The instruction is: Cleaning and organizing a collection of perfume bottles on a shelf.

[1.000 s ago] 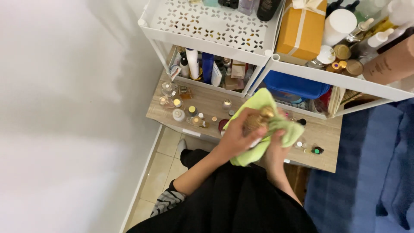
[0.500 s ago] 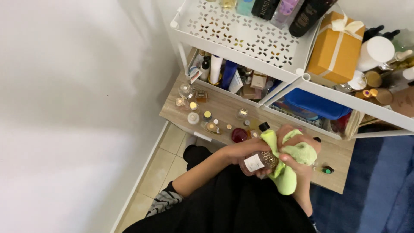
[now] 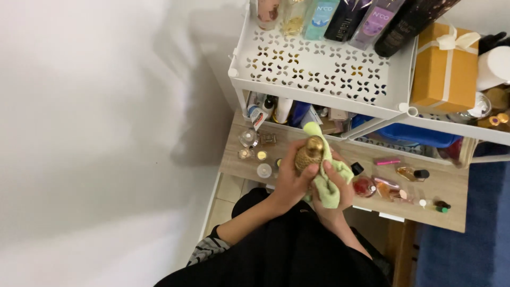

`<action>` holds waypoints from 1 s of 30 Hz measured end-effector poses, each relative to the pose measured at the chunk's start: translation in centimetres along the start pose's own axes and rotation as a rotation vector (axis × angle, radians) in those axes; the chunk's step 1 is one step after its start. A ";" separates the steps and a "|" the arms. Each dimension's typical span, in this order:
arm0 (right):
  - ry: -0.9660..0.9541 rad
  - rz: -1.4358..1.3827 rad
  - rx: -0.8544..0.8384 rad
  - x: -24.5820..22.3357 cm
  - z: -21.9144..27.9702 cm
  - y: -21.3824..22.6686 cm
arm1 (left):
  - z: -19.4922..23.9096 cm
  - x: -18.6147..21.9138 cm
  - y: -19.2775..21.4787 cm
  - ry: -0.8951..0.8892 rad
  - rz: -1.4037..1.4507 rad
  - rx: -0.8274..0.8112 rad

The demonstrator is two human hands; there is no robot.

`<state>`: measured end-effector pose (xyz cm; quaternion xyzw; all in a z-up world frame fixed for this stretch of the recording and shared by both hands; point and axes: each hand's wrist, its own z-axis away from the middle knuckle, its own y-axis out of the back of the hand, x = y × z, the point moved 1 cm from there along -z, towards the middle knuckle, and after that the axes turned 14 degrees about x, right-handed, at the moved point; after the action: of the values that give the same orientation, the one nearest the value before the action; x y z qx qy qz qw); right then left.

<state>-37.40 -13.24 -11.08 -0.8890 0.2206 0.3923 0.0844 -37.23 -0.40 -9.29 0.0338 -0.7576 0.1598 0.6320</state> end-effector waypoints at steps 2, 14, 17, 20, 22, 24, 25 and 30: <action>0.175 0.069 -0.031 -1.4 0.1 -2.0 | -1.2 -0.1 1.6 0.006 0.241 0.094; -0.158 0.176 0.118 -0.9 2.9 -1.1 | -24.3 6.4 8.6 -0.177 -0.139 -0.141; -0.193 0.237 0.231 -0.5 4.1 -0.3 | -28.7 5.4 8.7 -0.495 -0.368 -0.158; -0.221 0.280 0.288 -0.9 5.0 0.1 | -29.8 4.9 8.8 -0.585 -0.493 -0.124; -0.231 0.312 0.310 -1.3 5.5 0.3 | -30.5 4.0 8.9 -0.641 -0.567 -0.097; -0.242 0.344 0.327 -1.6 5.9 0.5 | -31.0 3.2 9.0 -0.694 -0.640 -0.064; -0.263 0.358 0.336 -1.8 6.1 0.6 | -31.3 2.9 9.1 -0.707 -0.709 -0.038; -0.344 0.364 0.374 -1.5 7.0 1.3 | -31.3 2.6 9.3 -0.668 -0.813 -0.027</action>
<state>-43.55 -11.67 -14.64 -0.7245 0.4267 0.4984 0.2110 -10.48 17.73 -3.92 0.3660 -0.8454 -0.1275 0.3676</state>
